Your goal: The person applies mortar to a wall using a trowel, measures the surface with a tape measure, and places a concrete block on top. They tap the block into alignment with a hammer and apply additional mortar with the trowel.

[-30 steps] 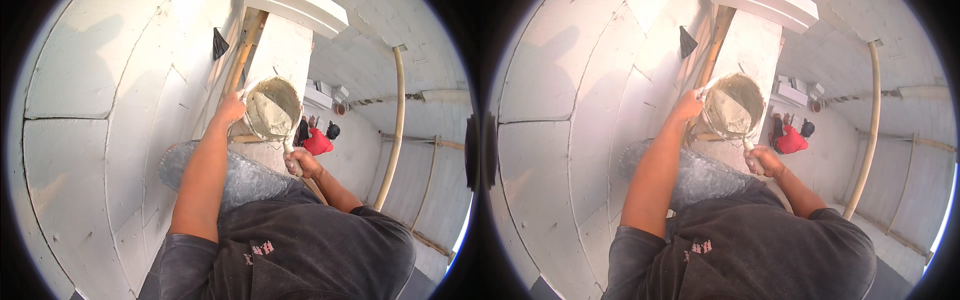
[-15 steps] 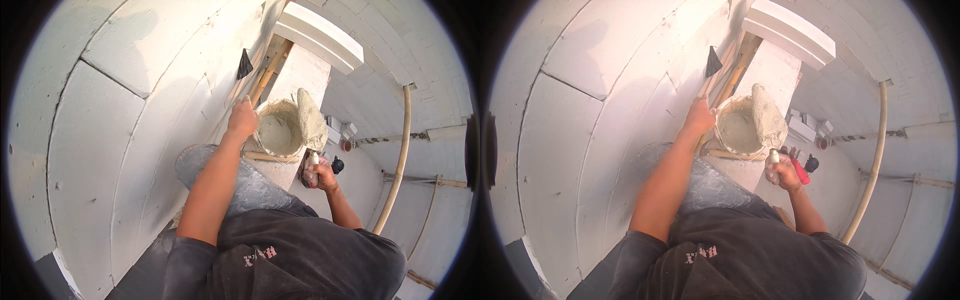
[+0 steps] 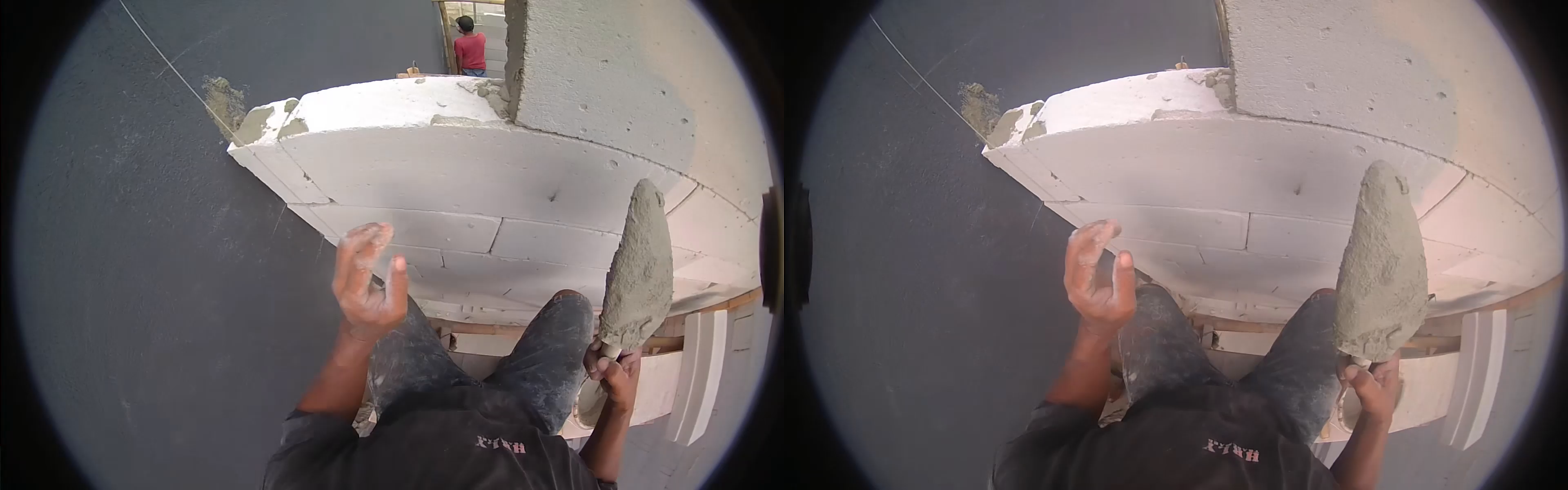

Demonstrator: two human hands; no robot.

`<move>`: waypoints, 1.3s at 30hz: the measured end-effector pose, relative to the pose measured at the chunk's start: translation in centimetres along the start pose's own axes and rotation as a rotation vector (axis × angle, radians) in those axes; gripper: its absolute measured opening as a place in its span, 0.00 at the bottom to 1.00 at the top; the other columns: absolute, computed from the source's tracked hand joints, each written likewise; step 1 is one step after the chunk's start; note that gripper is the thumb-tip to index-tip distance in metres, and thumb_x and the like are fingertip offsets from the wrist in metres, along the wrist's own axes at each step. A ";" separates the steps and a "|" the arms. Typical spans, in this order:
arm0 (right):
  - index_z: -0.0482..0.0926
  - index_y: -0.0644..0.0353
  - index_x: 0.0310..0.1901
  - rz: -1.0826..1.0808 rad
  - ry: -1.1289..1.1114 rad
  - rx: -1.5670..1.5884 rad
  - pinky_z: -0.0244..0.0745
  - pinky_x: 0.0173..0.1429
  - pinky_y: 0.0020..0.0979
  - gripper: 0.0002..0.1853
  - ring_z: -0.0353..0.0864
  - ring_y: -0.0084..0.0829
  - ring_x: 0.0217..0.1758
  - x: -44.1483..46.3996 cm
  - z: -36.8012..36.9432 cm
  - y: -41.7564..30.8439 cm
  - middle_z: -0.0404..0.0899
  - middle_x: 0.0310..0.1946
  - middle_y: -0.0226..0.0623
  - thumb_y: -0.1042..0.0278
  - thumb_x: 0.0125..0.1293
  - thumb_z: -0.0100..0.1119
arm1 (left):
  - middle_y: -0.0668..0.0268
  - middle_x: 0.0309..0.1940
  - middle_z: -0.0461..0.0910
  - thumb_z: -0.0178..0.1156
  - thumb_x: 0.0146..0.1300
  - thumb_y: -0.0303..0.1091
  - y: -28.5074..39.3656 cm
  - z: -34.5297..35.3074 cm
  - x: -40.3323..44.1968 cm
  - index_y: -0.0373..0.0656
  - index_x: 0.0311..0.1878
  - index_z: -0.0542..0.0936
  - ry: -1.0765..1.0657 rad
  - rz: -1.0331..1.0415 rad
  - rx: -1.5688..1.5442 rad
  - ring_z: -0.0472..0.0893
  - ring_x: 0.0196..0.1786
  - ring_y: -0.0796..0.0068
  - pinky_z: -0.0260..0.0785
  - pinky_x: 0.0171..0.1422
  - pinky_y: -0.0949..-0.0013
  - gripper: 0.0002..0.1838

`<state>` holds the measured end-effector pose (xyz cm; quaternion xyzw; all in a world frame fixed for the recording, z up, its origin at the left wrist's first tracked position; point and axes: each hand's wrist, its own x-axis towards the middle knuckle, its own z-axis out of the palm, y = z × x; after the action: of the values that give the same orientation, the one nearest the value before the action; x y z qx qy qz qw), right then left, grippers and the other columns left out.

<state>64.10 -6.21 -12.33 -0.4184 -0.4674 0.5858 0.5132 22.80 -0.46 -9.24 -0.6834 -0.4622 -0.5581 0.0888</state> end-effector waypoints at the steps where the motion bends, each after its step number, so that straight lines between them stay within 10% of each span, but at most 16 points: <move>1: 0.80 0.67 0.44 0.030 -0.127 -0.037 0.66 0.27 0.26 0.19 0.73 0.22 0.23 2.3 2.4 -2.1 0.77 0.29 0.32 0.62 0.59 0.75 | 0.53 0.55 0.81 0.60 0.71 0.22 -1.7 -4.4 0.9 0.31 0.65 0.79 0.130 0.070 0.165 0.81 0.59 0.57 0.75 0.65 0.57 0.19; 6: 0.82 0.66 0.47 -0.214 -0.281 -0.607 0.70 0.37 0.30 0.15 0.71 0.25 0.27 10.8 15.0 -11.4 0.78 0.29 0.30 0.64 0.66 0.70 | 0.57 0.56 0.80 0.63 0.73 0.27 -4.2 -26.0 3.6 0.38 0.67 0.75 0.560 0.430 1.087 0.81 0.62 0.61 0.75 0.70 0.56 0.22; 10: 0.83 0.66 0.49 -0.594 -0.203 -1.183 0.77 0.42 0.39 0.13 0.83 0.39 0.32 14.9 24.9 -18.1 0.84 0.30 0.49 0.68 0.68 0.65 | 0.66 0.58 0.82 0.70 0.66 0.47 -5.8 -26.5 4.7 0.46 0.67 0.75 0.347 0.437 1.504 0.81 0.65 0.62 0.75 0.72 0.57 0.30; 23: 0.88 0.63 0.47 -1.154 -0.197 -1.993 0.86 0.43 0.44 0.08 0.90 0.46 0.36 21.6 38.4 -20.2 0.89 0.34 0.49 0.75 0.69 0.65 | 0.69 0.54 0.84 0.69 0.63 0.48 -6.1 -26.6 4.5 0.49 0.67 0.79 0.412 0.317 1.496 0.79 0.67 0.64 0.77 0.71 0.63 0.30; 39: 0.79 0.61 0.46 -0.896 0.115 -2.139 0.81 0.38 0.47 0.06 0.88 0.49 0.33 14.4 26.2 -19.7 0.84 0.30 0.46 0.75 0.69 0.61 | 0.69 0.57 0.87 0.70 0.66 0.49 -5.9 -26.7 4.1 0.46 0.69 0.74 0.360 0.304 1.502 0.82 0.66 0.63 0.76 0.71 0.63 0.32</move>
<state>41.06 5.70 12.34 -0.4614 -0.8060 -0.3622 0.0798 0.09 -12.00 1.58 -0.3952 -0.5956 -0.1799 0.6757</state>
